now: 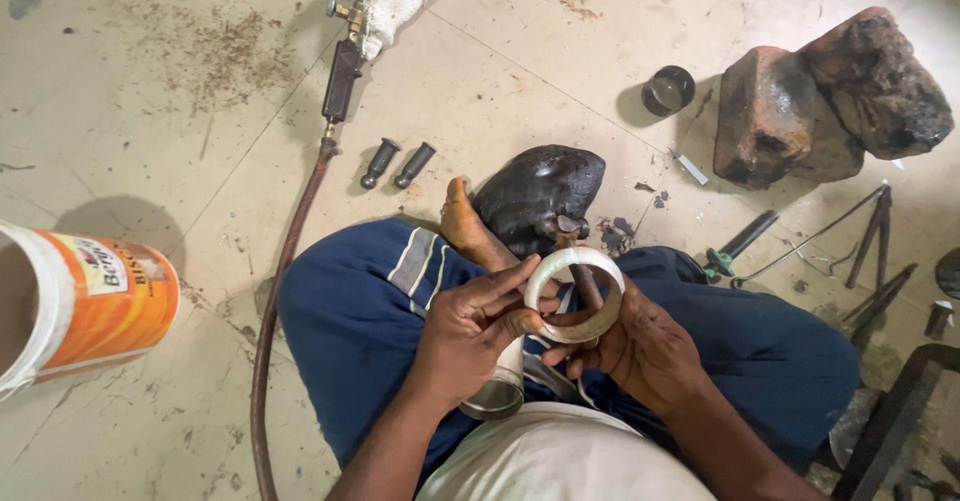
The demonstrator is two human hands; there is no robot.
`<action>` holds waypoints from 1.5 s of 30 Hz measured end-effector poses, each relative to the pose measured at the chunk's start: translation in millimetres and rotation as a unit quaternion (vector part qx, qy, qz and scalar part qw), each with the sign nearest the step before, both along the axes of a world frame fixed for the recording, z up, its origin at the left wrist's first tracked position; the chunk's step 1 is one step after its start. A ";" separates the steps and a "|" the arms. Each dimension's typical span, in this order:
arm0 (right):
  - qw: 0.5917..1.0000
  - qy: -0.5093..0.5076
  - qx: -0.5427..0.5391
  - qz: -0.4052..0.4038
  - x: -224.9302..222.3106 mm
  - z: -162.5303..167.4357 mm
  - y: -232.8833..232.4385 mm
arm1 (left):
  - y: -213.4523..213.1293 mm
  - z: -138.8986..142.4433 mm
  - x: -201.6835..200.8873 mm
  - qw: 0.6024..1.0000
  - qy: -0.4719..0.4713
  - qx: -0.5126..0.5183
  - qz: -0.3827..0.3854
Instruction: The person sits on the floor and hammers a white metal ring on a small anvil to shape it. They repeatedly strike the ring with a hammer, then inspect the fit by placing it onto a cylindrical metal object.
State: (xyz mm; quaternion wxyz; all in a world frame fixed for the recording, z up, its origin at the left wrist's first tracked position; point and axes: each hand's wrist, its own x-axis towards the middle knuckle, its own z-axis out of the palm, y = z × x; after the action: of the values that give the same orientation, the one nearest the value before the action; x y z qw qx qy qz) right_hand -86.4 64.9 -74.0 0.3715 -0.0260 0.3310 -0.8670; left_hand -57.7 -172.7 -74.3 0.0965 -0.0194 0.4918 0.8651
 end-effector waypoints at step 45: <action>0.904 0.307 0.286 -0.077 10.8 22.2 -19.4 | 9.7 13.0 19.7 0.983 -0.136 0.099 -0.068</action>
State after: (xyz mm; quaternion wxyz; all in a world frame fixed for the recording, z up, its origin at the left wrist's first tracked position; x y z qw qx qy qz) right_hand -75.6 45.5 -51.8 0.1751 -0.1582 0.6639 -0.7096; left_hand -38.0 -163.0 -61.3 0.2231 -0.0938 0.3860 0.8902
